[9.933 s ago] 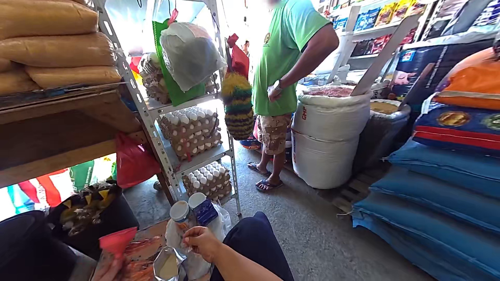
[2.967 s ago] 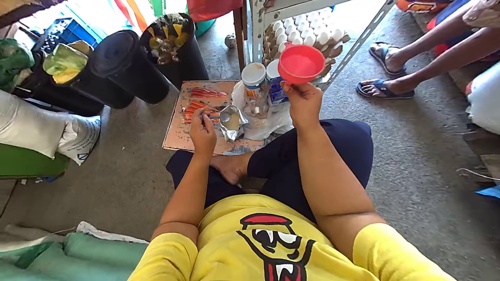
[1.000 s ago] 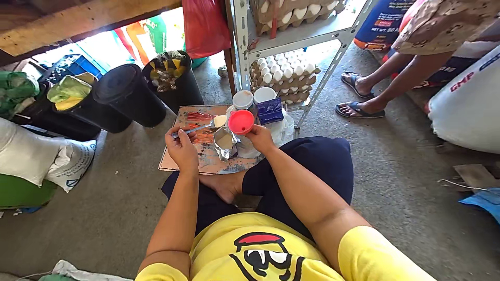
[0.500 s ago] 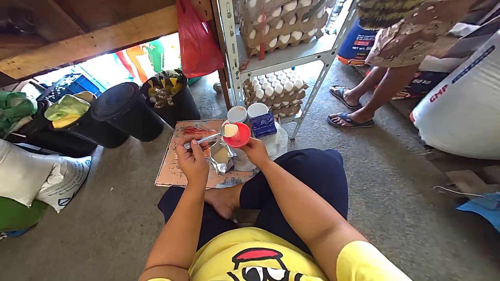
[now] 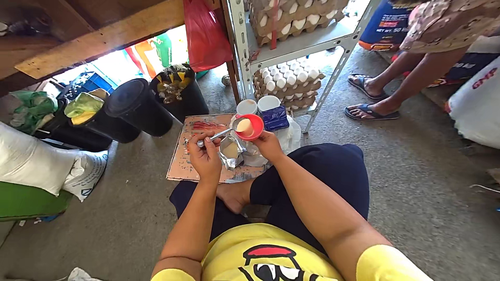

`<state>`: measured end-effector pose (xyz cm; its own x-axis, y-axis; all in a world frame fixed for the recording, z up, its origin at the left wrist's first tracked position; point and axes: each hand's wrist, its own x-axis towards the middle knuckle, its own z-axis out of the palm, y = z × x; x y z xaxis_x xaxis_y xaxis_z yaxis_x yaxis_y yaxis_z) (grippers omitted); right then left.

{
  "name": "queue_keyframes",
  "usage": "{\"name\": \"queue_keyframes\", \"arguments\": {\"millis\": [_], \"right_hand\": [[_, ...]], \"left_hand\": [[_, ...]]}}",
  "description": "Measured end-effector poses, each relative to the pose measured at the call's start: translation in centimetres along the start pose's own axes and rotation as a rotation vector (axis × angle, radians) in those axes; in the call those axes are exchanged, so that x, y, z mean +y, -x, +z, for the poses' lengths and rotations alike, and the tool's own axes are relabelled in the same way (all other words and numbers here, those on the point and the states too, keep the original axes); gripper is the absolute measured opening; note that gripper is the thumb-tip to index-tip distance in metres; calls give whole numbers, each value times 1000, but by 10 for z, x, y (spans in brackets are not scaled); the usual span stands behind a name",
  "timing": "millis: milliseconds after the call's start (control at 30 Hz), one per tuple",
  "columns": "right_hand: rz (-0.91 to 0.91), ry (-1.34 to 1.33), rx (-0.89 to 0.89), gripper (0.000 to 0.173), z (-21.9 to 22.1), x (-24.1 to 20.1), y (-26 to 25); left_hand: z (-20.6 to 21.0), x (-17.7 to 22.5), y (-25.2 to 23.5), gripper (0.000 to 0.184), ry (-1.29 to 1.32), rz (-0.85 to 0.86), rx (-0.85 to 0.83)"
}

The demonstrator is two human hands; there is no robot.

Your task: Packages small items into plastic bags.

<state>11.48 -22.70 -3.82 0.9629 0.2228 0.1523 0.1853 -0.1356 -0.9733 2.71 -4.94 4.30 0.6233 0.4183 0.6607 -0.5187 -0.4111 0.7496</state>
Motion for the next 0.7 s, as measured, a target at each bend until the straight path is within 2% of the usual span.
{"name": "queue_keyframes", "arguments": {"millis": [167,433,700], "right_hand": [[-19,2,21,14,-2,1,0],[-70,25,34,14,-4,1,0],[-152,28,82,14,-3,7,1]], "left_hand": [[-2,0,3,14,16,91,-58],[-4,-5,8,20,-86,407,-184],[-11,-12,17,13,-223,655,-319]]}}
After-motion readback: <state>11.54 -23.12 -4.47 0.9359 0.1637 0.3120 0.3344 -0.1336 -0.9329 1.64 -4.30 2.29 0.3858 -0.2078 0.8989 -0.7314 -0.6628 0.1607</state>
